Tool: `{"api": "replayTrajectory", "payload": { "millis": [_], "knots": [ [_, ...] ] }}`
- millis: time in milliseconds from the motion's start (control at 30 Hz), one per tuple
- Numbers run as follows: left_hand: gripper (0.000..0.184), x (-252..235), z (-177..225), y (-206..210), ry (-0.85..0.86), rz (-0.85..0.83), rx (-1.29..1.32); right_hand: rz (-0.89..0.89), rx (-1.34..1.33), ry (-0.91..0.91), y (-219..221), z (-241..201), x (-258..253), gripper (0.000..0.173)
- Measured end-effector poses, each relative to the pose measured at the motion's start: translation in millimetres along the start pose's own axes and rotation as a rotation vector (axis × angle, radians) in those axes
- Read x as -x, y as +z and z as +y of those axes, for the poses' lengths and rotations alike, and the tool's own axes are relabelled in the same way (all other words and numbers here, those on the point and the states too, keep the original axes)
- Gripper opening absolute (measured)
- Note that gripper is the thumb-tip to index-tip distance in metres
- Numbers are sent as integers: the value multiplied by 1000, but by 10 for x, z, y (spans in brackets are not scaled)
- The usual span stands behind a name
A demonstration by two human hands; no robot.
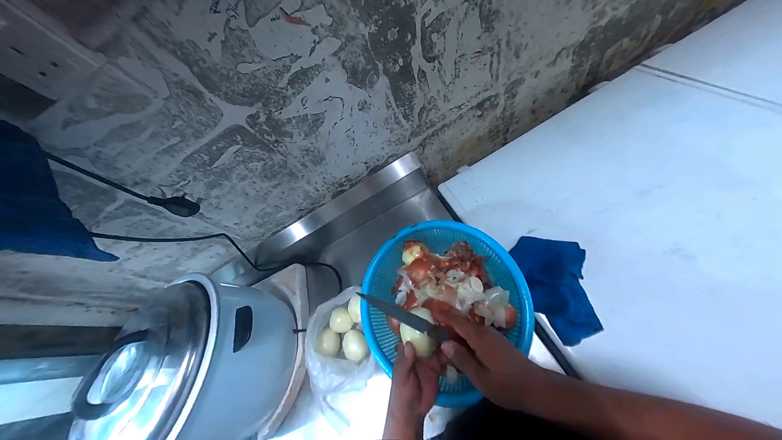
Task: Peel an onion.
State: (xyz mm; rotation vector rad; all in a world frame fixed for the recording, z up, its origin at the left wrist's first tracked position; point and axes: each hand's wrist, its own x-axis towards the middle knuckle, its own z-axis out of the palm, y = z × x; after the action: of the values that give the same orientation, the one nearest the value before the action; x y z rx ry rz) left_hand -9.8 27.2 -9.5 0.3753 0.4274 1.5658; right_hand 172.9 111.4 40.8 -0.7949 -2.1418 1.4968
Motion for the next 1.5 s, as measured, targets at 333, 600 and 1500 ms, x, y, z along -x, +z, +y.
{"api": "replayTrajectory", "payload": {
  "millis": [333, 600, 1500],
  "knots": [
    [50, -3, -2, -15, 22, 23, -45, 42, -136, 78, 24, -33, -54, 49],
    [53, 3, -9, -26, 48, 31, -49, 70, -243, 115, 54, -44, -47, 47],
    [68, 28, -51, 7, 70, 110, -240, -13, -87, 126, -164, -3, -17, 47]
  ]
}}
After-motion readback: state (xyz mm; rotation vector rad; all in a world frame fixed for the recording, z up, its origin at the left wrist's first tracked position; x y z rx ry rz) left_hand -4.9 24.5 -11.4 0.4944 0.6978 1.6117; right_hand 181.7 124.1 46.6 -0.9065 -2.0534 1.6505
